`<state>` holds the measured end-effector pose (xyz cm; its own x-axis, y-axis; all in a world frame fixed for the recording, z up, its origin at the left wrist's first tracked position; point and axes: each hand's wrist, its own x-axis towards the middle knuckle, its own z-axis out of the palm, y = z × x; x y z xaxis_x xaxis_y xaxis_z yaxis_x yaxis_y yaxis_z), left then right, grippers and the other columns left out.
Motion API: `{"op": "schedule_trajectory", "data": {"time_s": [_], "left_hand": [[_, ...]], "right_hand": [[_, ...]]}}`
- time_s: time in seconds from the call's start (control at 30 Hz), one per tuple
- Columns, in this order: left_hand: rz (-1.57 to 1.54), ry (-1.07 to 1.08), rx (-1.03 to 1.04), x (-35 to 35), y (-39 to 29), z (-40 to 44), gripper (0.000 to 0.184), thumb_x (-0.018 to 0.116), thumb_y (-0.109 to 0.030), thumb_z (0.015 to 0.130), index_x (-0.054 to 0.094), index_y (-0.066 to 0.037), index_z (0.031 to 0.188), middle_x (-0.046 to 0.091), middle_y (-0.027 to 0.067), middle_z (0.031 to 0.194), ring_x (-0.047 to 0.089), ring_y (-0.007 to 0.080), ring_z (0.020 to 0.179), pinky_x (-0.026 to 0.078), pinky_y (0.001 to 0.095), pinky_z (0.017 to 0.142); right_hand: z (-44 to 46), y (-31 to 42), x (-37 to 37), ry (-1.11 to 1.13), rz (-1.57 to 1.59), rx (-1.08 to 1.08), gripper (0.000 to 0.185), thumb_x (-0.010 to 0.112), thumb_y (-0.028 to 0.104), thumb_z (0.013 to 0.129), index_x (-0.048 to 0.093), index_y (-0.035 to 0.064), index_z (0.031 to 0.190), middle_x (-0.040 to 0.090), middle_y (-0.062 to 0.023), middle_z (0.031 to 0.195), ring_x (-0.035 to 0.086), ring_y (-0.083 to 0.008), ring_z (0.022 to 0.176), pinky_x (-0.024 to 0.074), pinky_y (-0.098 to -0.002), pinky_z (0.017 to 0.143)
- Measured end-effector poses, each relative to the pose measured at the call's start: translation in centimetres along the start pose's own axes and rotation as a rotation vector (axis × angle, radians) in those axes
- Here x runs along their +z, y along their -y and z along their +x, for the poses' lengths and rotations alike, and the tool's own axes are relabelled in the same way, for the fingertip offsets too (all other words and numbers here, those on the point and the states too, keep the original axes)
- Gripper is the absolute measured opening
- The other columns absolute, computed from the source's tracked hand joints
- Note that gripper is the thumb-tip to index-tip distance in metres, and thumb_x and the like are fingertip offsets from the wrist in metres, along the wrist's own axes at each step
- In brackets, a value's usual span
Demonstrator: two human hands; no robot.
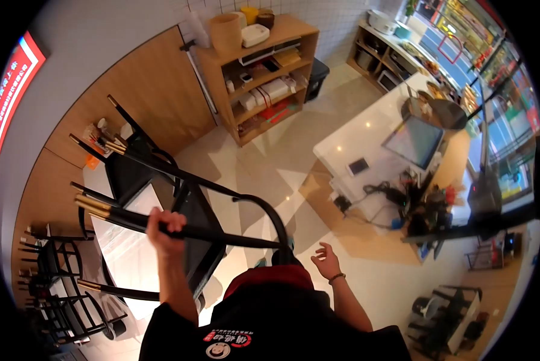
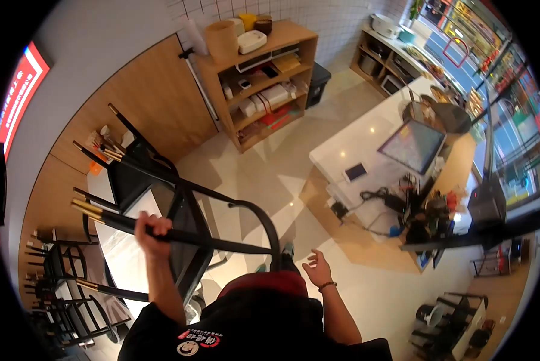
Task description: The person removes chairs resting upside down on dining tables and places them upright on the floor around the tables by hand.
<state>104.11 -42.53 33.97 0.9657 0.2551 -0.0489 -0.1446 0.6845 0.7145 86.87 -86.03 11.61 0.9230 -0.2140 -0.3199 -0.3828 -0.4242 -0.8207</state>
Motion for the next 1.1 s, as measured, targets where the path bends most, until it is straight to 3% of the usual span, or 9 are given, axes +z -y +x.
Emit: {"op": "schedule_trajectory", "data": {"time_s": [0.03, 0.07, 0.13, 0.27, 0.43, 0.63, 0.9, 1.07, 1.1], "left_hand": [[-0.002, 0.018, 0.039, 2.2, -1.2, 0.0, 0.037, 0.046, -0.031, 0.101, 0.041, -0.016, 0.067, 0.033, -0.0027, 0.05, 0.034, 0.0127, 0.046, 0.035, 0.0313, 0.055], [0.0, 0.031, 0.082, 4.2, -2.2, 0.1, 0.037, 0.044, -0.032, 0.101, 0.04, -0.016, 0.068, 0.033, -0.0037, 0.05, 0.033, 0.0113, 0.045, 0.035, 0.0301, 0.054], [-0.022, 0.002, 0.111, 8.2, -3.1, 0.5, 0.037, 0.041, -0.032, 0.103, 0.039, -0.015, 0.07, 0.032, -0.0043, 0.051, 0.031, 0.0091, 0.044, 0.034, 0.0279, 0.052], [-0.039, 0.055, 0.059, 13.2, -0.7, 2.4, 0.03, 0.047, -0.028, 0.099, 0.043, -0.013, 0.073, 0.037, -0.0045, 0.052, 0.037, 0.0091, 0.045, 0.033, 0.0269, 0.051], [-0.217, 0.009, -0.039, 14.3, 0.4, 5.6, 0.026, 0.055, -0.03, 0.096, 0.069, -0.008, 0.095, 0.037, -0.006, 0.052, 0.037, 0.0076, 0.046, 0.036, 0.0251, 0.052], [-0.415, -0.02, -0.183, 12.6, 0.8, 12.0, 0.022, 0.059, -0.028, 0.094, 0.064, -0.008, 0.086, 0.039, -0.0068, 0.053, 0.041, 0.0078, 0.049, 0.04, 0.025, 0.055], [-0.712, -0.066, -0.369, 6.6, 0.6, 21.0, 0.025, 0.062, -0.018, 0.091, 0.051, -0.011, 0.07, 0.046, -0.0063, 0.059, 0.046, 0.0074, 0.052, 0.046, 0.0251, 0.055], [-0.655, -0.203, -0.403, 3.3, 3.5, 25.8, 0.016, 0.057, -0.009, 0.088, 0.048, -0.01, 0.075, 0.048, -0.0016, 0.063, 0.049, 0.0102, 0.056, 0.049, 0.0257, 0.056], [-0.614, -0.178, -0.424, 2.8, 4.4, 26.0, 0.016, 0.057, -0.011, 0.089, 0.047, -0.009, 0.076, 0.049, 0.0002, 0.064, 0.051, 0.0125, 0.058, 0.05, 0.0278, 0.059]], "right_hand": [[2.8, 1.1, -1.5, 0.074, 0.004, 0.002, 0.088, 0.084, 0.02, 0.074, 0.032, 0.0067, 0.145, 0.059, -0.0152, 0.123, 0.062, -0.025, 0.107, 0.0533, -0.0377, 0.086], [5.4, 2.1, -2.8, 0.1, 0.011, -0.015, 0.088, 0.084, 0.02, 0.074, 0.032, 0.0067, 0.145, 0.059, -0.0152, 0.123, 0.062, -0.025, 0.107, 0.0533, -0.0377, 0.086], [8.5, 3.8, -4.2, -0.151, -0.154, -0.4, 0.104, 0.09, 0.023, 0.066, 0.029, 0.0056, 0.148, 0.045, -0.0189, 0.139, 0.052, -0.0334, 0.121, 0.0494, -0.0446, 0.095], [12.9, 10.1, -9.3, -0.233, 0.026, -0.578, 0.115, 0.095, 0.03, 0.059, 0.028, 0.0064, 0.149, 0.039, -0.0207, 0.144, 0.044, -0.0371, 0.131, 0.0432, -0.0449, 0.104], [14.0, 14.4, -15.6, -0.143, -0.179, -0.865, 0.094, 0.09, 0.038, 0.063, 0.045, 0.0075, 0.141, 0.045, -0.0194, 0.144, 0.044, -0.0416, 0.132, 0.0385, -0.0486, 0.108], [13.8, 23.6, -19.9, -0.131, -0.314, -0.975, 0.058, 0.087, 0.038, 0.067, 0.066, 0.0085, 0.112, 0.062, -0.0132, 0.126, 0.052, -0.0387, 0.126, 0.0367, -0.0532, 0.109], [9.9, 38.6, -18.7, 0.064, -0.568, -1.081, 0.042, 0.083, 0.045, 0.069, 0.066, 0.0101, 0.086, 0.066, -0.0086, 0.096, 0.065, -0.033, 0.103, 0.0416, -0.0537, 0.104], [8.3, 47.6, -13.6, 0.168, -0.703, -1.097, 0.04, 0.083, 0.043, 0.069, 0.062, 0.01, 0.078, 0.061, -0.0053, 0.079, 0.064, -0.0286, 0.079, 0.0504, -0.0465, 0.089], [8.2, 49.4, -12.2, 0.187, -0.724, -1.131, 0.033, 0.083, 0.033, 0.067, 0.061, 0.0098, 0.078, 0.06, -0.0056, 0.078, 0.062, -0.0285, 0.074, 0.0504, -0.0416, 0.079]]}}
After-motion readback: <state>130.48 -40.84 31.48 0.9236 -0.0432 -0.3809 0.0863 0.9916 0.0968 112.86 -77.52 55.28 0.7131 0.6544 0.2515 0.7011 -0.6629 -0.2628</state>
